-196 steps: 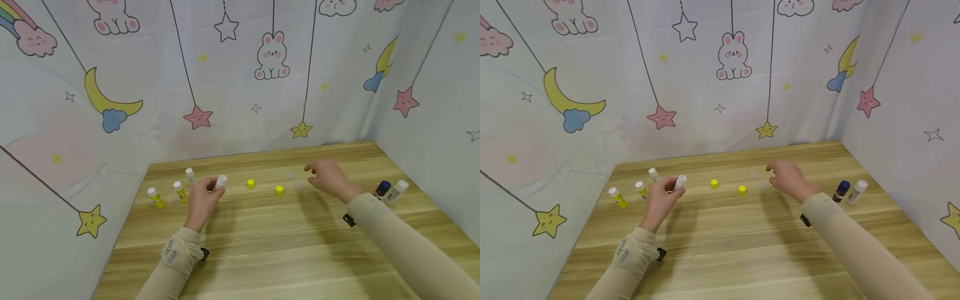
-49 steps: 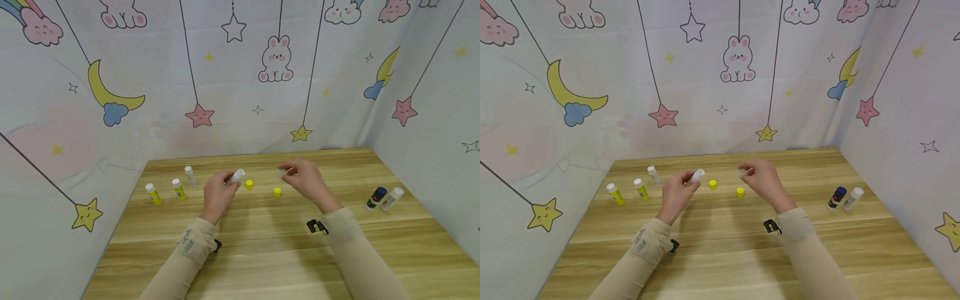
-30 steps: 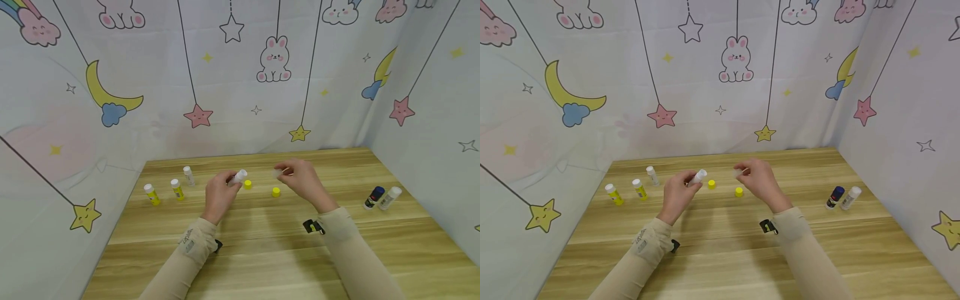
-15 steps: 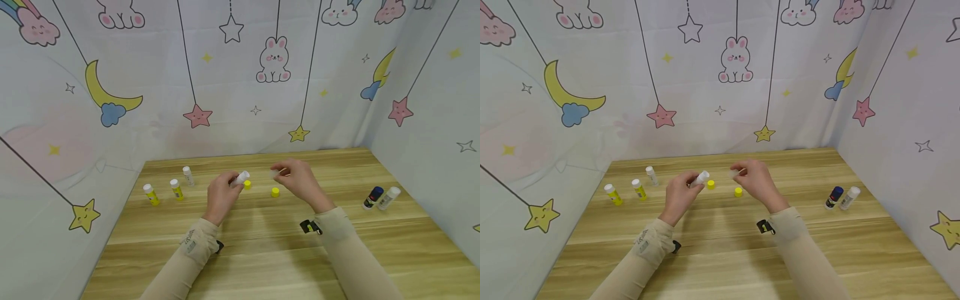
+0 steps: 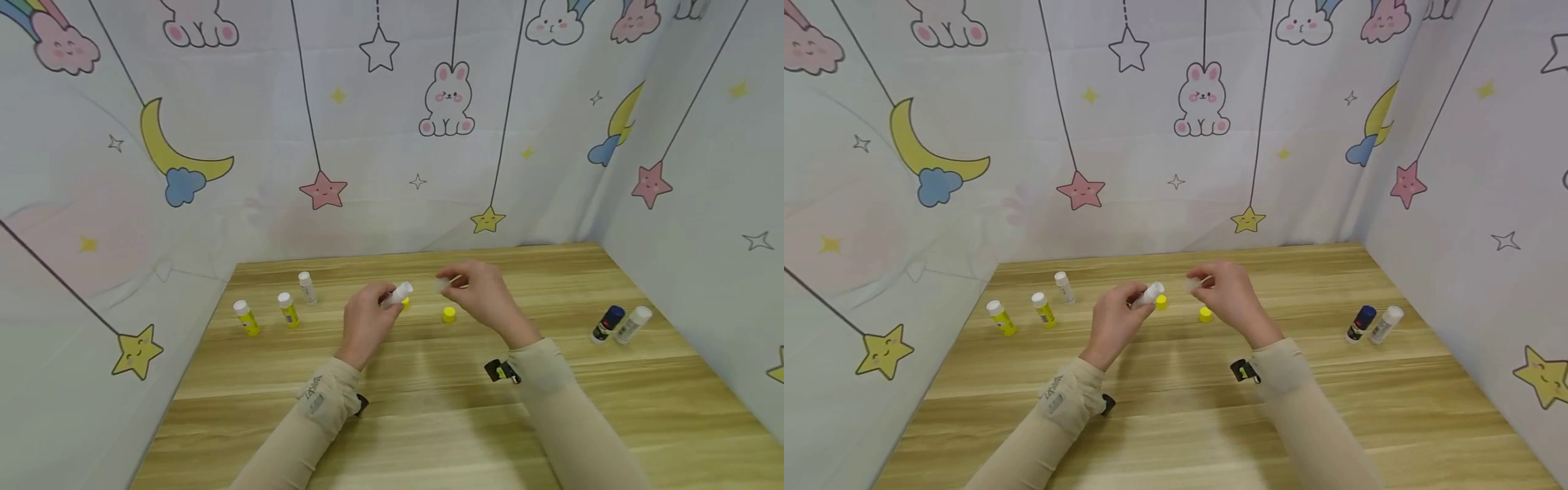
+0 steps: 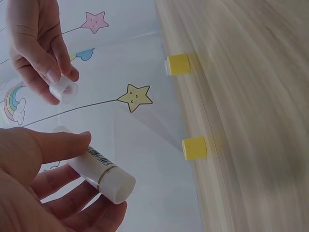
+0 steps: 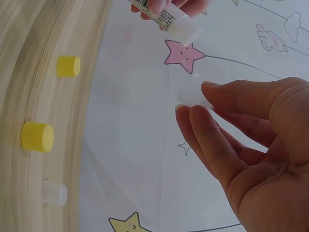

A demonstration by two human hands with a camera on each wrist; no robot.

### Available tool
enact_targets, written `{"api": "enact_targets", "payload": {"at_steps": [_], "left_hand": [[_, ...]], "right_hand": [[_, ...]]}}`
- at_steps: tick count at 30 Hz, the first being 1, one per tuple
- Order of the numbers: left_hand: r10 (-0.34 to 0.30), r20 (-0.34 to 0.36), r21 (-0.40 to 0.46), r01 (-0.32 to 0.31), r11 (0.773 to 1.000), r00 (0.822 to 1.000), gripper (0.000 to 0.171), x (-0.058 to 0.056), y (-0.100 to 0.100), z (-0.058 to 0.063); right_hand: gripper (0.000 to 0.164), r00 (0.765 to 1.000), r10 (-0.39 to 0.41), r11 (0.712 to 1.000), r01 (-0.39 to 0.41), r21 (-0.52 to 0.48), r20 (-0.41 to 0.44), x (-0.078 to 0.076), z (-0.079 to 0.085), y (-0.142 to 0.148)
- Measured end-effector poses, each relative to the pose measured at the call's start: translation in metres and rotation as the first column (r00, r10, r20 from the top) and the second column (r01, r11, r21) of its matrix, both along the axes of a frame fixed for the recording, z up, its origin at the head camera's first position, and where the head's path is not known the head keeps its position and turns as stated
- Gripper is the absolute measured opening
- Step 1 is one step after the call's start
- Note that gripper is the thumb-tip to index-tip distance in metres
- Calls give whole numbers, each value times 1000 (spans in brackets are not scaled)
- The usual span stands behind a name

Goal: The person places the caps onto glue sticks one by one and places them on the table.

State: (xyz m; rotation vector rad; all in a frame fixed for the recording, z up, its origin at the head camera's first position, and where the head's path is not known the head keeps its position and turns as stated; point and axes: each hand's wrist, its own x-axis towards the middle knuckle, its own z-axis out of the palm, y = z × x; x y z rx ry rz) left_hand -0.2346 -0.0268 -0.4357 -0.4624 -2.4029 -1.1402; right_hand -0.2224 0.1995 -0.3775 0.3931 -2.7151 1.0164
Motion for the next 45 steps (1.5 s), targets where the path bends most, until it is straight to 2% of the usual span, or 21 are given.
{"api": "enact_targets", "payload": {"at_steps": [15, 23, 33, 45], "left_hand": [[-8, 63, -29, 10, 1000, 998, 24, 4, 0, -4], [-11, 89, -28, 13, 1000, 996, 23, 8, 1, -5], [-22, 91, -65, 28, 997, 996, 25, 9, 2, -4], [-41, 69, -66, 45, 997, 997, 25, 10, 3, -1]], "right_hand": [[25, 999, 44, 998, -43, -47, 29, 0, -6, -9], [24, 998, 64, 997, -64, -37, 15, 1, -9, -13], [24, 996, 87, 995, -87, -47, 15, 1, -5, -18], [23, 995, 99, 993, -97, -61, 28, 0, -2, -22]]}}
